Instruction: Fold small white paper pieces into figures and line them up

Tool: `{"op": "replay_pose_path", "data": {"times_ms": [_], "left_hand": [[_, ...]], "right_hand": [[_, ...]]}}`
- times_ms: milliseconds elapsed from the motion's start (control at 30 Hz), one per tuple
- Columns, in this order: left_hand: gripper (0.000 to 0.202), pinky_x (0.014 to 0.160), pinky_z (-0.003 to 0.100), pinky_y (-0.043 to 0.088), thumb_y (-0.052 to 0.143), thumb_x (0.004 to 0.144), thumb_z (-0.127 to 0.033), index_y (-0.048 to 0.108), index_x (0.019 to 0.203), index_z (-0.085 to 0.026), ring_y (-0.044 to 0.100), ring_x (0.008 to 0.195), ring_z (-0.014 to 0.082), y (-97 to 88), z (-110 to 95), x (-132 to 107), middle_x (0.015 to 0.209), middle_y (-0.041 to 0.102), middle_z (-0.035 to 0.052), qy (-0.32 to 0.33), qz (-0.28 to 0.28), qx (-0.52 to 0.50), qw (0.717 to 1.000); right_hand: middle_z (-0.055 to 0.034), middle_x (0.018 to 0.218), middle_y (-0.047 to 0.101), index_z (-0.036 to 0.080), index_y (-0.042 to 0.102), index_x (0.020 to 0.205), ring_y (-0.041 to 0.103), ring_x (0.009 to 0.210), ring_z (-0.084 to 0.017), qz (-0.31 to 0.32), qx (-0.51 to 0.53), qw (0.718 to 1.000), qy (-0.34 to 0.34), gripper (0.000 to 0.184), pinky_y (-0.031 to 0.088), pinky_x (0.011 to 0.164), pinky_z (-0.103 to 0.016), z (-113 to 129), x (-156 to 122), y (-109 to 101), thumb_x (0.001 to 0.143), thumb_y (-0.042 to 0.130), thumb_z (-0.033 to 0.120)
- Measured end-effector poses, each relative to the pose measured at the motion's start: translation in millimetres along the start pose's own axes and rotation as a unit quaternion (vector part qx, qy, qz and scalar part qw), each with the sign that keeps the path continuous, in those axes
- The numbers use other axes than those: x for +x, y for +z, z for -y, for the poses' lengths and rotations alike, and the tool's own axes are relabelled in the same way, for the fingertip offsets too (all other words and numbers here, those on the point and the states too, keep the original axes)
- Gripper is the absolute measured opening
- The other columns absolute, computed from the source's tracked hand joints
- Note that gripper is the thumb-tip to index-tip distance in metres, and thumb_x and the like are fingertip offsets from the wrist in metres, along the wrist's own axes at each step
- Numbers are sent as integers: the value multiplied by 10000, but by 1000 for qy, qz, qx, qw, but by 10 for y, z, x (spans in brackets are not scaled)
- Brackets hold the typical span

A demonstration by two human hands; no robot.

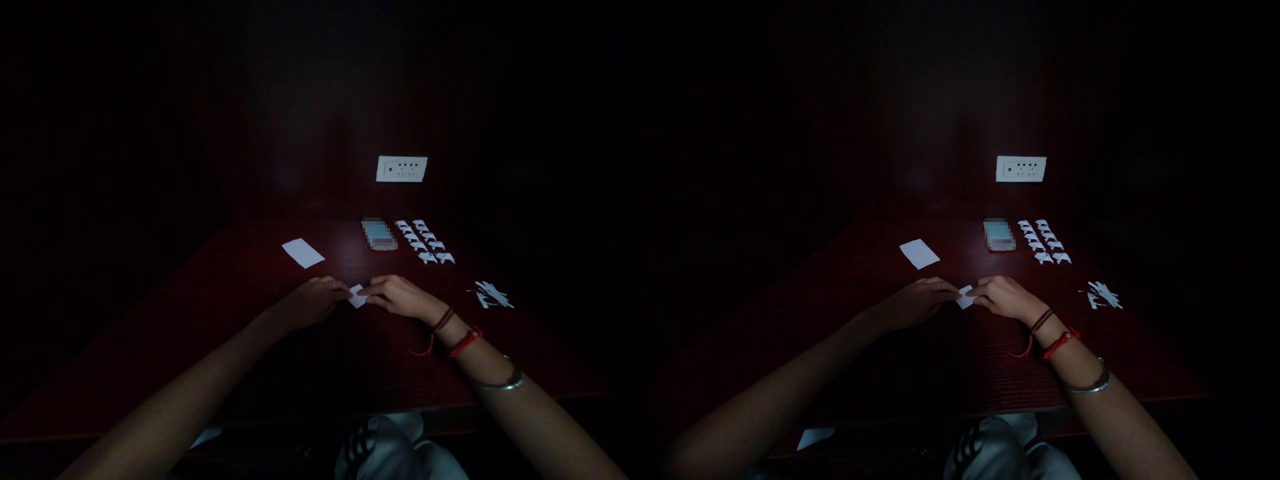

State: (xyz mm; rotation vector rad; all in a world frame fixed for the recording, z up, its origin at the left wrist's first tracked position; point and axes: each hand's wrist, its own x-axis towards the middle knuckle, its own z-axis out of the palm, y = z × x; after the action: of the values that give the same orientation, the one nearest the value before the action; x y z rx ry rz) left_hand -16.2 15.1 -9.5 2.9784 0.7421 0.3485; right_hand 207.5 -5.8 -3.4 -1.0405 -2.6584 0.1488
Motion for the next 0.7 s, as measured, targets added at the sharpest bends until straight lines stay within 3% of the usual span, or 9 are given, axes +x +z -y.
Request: {"op": "replay_pose_path", "data": {"times_ms": [200, 700], "left_hand": [[370, 857, 279, 314, 395, 778, -97, 459, 1105, -257, 430, 986, 142, -20, -22, 2, 1111, 491, -22, 1, 1, 11, 1000], [321, 852, 273, 335, 388, 768, -65, 512, 1029, -206, 472, 946, 130, -150, -20, 8, 1028, 536, 6, 26, 5, -22, 999]], "right_hand": [[-35, 879, 591, 266, 509, 1102, 549, 776, -131, 0, -18, 1000, 0, 305, 395, 682, -230, 9, -2, -8, 807, 434, 241], [-45, 895, 607, 214, 572, 1023, 561, 774, -141, 0, -17, 1000, 2, 281, 401, 680, -237, 66, -1, -31, 774, 446, 177]]}}
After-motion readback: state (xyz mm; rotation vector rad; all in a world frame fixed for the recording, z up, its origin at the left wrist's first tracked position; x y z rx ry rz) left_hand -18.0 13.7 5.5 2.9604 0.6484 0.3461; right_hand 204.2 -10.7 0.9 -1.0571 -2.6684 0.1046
